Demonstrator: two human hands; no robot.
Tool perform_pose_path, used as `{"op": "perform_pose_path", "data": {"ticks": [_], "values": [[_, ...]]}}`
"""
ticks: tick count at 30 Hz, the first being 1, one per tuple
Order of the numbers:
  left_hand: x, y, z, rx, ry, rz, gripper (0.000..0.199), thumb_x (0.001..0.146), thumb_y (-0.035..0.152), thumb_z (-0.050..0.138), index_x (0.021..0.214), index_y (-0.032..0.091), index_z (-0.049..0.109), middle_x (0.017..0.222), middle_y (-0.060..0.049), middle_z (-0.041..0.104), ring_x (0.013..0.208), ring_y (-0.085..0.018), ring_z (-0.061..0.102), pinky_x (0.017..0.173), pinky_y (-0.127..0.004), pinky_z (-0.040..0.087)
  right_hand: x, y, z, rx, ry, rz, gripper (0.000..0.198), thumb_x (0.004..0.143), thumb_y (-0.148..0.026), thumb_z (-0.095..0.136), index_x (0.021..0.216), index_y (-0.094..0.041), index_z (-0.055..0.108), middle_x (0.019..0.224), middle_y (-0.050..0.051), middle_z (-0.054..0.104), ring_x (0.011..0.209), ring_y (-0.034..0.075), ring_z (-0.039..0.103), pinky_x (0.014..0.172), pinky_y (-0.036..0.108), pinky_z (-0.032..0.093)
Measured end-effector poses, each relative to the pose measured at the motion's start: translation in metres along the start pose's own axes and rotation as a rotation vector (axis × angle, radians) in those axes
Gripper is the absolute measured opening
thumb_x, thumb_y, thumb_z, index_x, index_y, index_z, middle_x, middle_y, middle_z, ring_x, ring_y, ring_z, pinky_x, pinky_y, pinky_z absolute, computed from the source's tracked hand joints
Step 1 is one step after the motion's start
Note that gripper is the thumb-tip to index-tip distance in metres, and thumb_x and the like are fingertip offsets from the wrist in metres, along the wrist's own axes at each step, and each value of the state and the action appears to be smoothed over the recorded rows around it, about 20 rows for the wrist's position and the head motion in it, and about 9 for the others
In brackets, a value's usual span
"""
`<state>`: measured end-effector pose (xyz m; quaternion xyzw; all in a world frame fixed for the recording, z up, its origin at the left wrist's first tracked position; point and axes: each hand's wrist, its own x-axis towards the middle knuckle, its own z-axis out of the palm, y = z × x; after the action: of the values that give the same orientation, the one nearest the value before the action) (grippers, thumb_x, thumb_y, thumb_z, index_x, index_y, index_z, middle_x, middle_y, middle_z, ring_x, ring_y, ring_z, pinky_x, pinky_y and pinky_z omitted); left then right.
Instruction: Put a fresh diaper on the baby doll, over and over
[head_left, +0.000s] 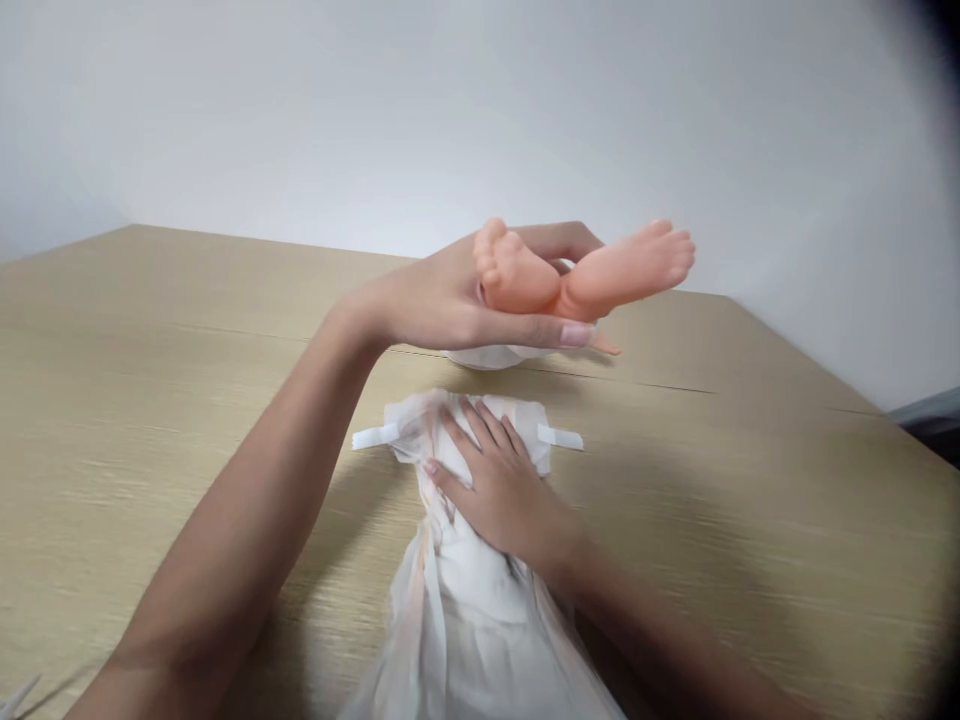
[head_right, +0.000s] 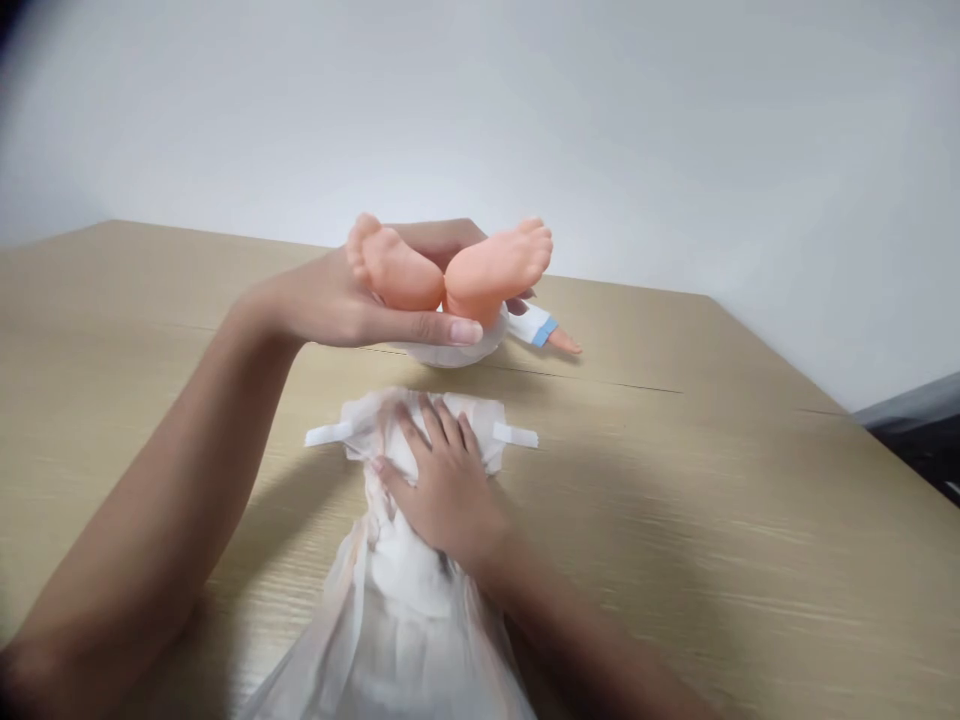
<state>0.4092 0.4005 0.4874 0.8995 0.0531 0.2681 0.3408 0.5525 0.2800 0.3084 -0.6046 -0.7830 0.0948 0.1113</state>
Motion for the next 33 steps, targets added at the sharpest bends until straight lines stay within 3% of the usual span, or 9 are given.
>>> {"op": "perform_pose_path", "data": {"ticks": [6,11,19,23,28,33], "values": [[0.000,-0.003,-0.001,-0.006,-0.019,0.025,0.031,0.099,0.038,0.077,0.124,0.020,0.071,0.134,-0.007,0.074,0.122,-0.026,0.072,0.099,-0.034,0.058,0.048,0.021,0.008,-0.102,0.116,-0.026,0.073,0.113,-0.062,0.045,0.171,-0.017,0.043,0.181,0.016,0.034,0.170,0.038,0.026,0.139,0.064,0.016],[-0.001,-0.003,0.000,-0.040,-0.018,0.040,0.030,0.101,0.035,0.076,0.124,0.016,0.069,0.132,-0.010,0.073,0.124,-0.028,0.072,0.096,-0.034,0.059,0.089,0.043,0.010,-0.087,0.102,-0.008,0.075,0.112,-0.062,0.047,0.171,-0.015,0.043,0.180,0.018,0.036,0.168,0.044,0.027,0.137,0.067,0.017],[-0.002,-0.006,-0.001,-0.037,0.002,-0.002,0.043,0.096,0.049,0.081,0.127,0.021,0.071,0.134,-0.008,0.077,0.126,-0.028,0.071,0.102,-0.032,0.057,0.114,0.052,-0.009,0.115,0.152,-0.173,0.054,0.115,-0.049,0.048,0.159,-0.018,0.055,0.167,0.012,0.058,0.159,0.034,0.048,0.137,0.056,0.024],[-0.002,-0.005,-0.003,-0.007,0.002,0.009,0.044,0.092,0.050,0.085,0.124,0.022,0.073,0.128,-0.008,0.079,0.121,-0.028,0.073,0.101,-0.032,0.059,0.100,0.058,-0.020,0.161,0.127,-0.220,0.045,0.117,-0.042,0.046,0.151,-0.018,0.063,0.161,0.012,0.064,0.154,0.032,0.054,0.135,0.055,0.032],[-0.002,-0.003,-0.003,-0.007,-0.008,0.010,0.037,0.098,0.044,0.077,0.126,0.022,0.073,0.137,-0.004,0.076,0.124,-0.026,0.072,0.101,-0.030,0.058,0.035,0.070,-0.033,0.245,0.166,-0.250,0.034,0.113,-0.036,0.054,0.138,-0.024,0.073,0.158,0.010,0.067,0.152,0.030,0.057,0.132,0.051,0.040],[-0.004,-0.007,0.000,0.007,-0.034,-0.017,0.043,0.097,0.050,0.078,0.130,0.023,0.071,0.135,-0.007,0.076,0.120,-0.027,0.074,0.095,-0.034,0.059,-0.021,0.088,-0.037,0.331,0.368,-0.089,0.025,0.112,-0.037,0.052,0.119,-0.026,0.074,0.122,0.008,0.081,0.118,0.029,0.075,0.105,0.047,0.059]]}}
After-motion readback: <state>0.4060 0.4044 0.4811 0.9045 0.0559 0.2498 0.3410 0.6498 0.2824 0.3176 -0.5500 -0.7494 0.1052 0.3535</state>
